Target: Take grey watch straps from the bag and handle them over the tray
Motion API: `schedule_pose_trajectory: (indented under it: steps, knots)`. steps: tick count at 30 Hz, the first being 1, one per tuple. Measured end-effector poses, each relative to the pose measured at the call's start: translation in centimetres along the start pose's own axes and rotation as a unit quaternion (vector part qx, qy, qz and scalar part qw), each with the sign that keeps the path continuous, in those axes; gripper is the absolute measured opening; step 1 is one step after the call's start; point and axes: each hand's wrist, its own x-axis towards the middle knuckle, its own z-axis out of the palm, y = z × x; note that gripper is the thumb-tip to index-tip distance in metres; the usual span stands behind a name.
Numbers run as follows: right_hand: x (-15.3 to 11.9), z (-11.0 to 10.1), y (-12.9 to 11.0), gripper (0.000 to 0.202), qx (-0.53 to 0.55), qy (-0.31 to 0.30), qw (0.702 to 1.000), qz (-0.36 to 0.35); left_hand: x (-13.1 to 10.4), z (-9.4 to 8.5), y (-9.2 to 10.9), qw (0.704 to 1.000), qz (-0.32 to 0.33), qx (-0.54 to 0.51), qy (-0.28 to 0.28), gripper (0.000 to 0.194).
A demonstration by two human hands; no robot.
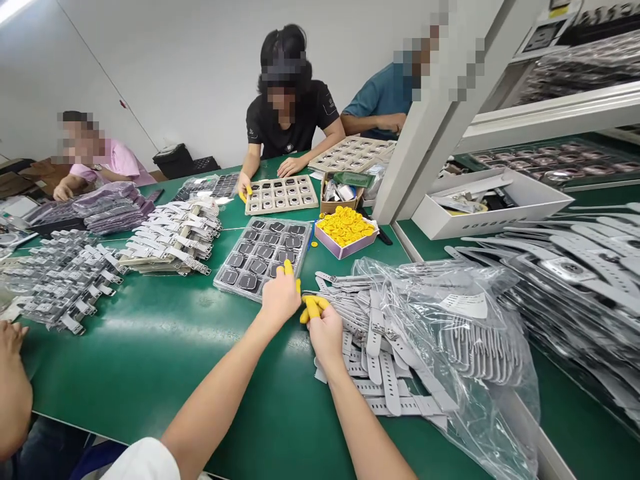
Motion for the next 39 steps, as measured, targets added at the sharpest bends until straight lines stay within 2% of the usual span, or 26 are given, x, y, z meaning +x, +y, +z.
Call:
schedule_pose_trajectory:
  steps: [2, 5, 7, 10, 14, 19, 23, 25, 28, 31, 34, 36, 39]
  knots:
    - [0.1, 0.0, 0.1, 0.037, 0.001, -0.006, 1.000, -0.004, -2.9, 0.4, -1.1, 1.000, 0.011, -0.010, 0.010, 0.050]
    - [0.4, 0.0, 0.3, 0.040, -0.007, -0.015, 1.000, -0.007, -6.0, 0.9, -2.3, 1.000, -0.007, 0.004, -0.019, 0.038]
    - [0.5, 0.1, 0.3, 0.043, -0.013, -0.027, 0.999, -0.014, -7.4, 1.0, -2.4, 0.999, -0.025, 0.017, -0.038, 0.034]
    - [0.5, 0.3, 0.5, 0.045, -0.030, -0.044, 0.998, -0.034, -9.3, 0.8, -1.4, 0.998, -0.017, 0.029, -0.056, 0.040]
    - [0.5, 0.0, 0.9, 0.041, -0.064, -0.054, 0.996, -0.028, -12.3, 0.6, 0.7, 0.996, 0.036, 0.025, -0.080, 0.050]
    - [0.8, -1.0, 1.2, 0.031, -0.126, -0.074, 0.989, -0.029, -15.7, 0.8, 2.7, 0.990, 0.108, -0.007, -0.091, 0.037]
    - [0.3, -1.3, 0.7, 0.028, -0.177, -0.113, 0.977, -0.037, -17.0, 0.8, 2.0, 0.987, 0.115, -0.019, -0.112, 0.028]
    - [-0.2, -1.3, 0.3, 0.028, -0.193, -0.157, 0.968, -0.019, -17.5, 0.5, 0.5, 0.986, 0.114, -0.019, -0.119, 0.029]
    - [-1.0, -1.2, -0.2, 0.032, -0.219, -0.228, 0.949, 0.009, -18.6, -0.2, -3.0, 0.983, 0.121, -0.017, -0.140, 0.039]
    - [-1.4, -1.2, -0.5, 0.032, -0.248, -0.274, 0.929, 0.021, -20.2, -0.9, -7.4, 0.980, 0.090, -0.005, -0.179, 0.050]
    - [-1.5, -1.4, -0.8, 0.032, -0.279, -0.283, 0.918, 0.007, -22.4, -1.0, -12.3, 0.983, 0.047, 0.037, -0.173, 0.042]
    - [-1.5, -1.8, -1.2, 0.033, -0.304, -0.277, 0.911, -0.015, -24.2, -0.4, -16.3, 0.987, 0.069, 0.057, -0.134, 0.037]
    - [-1.4, -2.4, -1.8, 0.033, -0.335, -0.246, 0.908, -0.047, -27.2, 1.0, -23.7, 0.991, 0.116, 0.071, -0.004, 0.043]
